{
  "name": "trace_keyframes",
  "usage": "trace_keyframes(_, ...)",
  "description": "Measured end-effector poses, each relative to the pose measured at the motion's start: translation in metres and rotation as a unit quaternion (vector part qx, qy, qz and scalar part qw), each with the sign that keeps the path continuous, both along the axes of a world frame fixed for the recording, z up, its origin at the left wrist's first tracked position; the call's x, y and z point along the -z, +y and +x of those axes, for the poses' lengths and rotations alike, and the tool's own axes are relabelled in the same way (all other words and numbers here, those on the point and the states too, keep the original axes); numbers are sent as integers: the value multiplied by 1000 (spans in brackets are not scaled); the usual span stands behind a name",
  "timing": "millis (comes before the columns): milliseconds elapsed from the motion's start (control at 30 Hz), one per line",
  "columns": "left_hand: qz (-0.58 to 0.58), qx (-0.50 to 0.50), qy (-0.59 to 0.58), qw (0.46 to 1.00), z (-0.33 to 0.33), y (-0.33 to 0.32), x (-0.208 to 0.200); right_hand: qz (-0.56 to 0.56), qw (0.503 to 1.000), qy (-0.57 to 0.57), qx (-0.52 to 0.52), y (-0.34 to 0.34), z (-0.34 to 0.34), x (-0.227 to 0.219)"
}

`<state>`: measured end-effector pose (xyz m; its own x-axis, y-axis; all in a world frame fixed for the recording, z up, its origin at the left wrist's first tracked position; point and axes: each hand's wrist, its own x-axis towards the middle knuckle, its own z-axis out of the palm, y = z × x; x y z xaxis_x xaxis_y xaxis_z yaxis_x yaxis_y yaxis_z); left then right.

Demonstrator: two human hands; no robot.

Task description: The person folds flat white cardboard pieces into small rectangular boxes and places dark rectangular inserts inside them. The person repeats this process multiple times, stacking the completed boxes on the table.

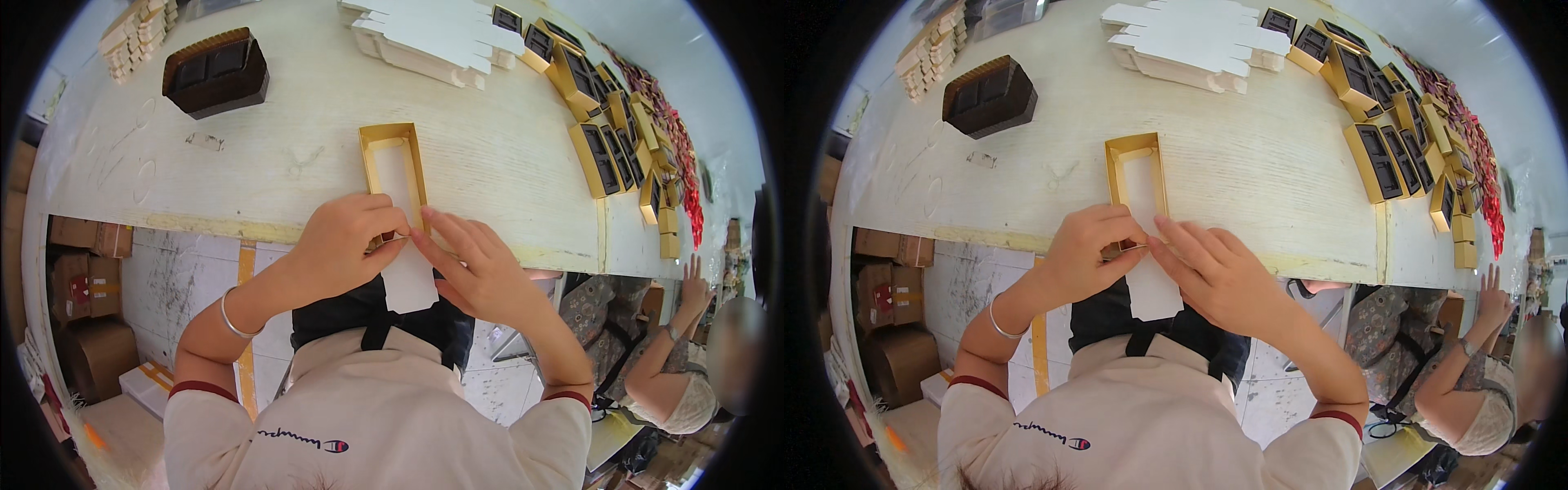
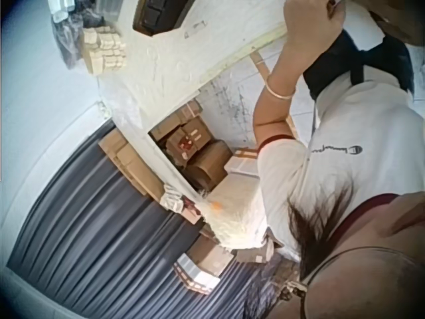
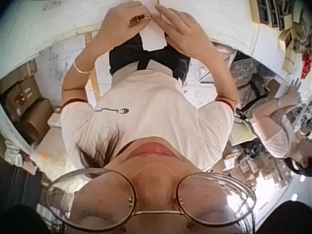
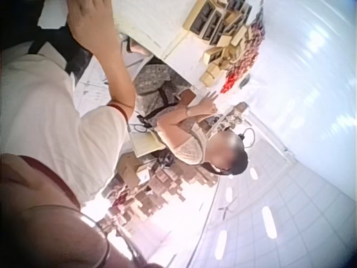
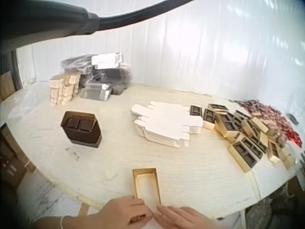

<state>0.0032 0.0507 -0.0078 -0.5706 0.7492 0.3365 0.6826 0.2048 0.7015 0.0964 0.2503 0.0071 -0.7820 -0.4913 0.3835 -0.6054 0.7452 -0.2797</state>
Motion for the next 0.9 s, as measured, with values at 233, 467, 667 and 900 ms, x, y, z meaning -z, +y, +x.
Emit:
trace_keyframes(233, 7, 124, -210, 970, -16, -15, -13, -255, 965, -60, -10, -4, -23, 19)
trace_keyframes(467, 67, 27, -207, 976, -3, -9, 1, -362, 925, -95, 71, -17, -22, 20)
trace_keyframes(667, 34, -21, -61, 997, 6, -7, -2, -33, 992, 105, 54, -18, -22, 16)
trace_keyframes(900, -105, -28, 85, 990, 10, -3, 3, 40, 994, -82, 52, -19, -26, 4)
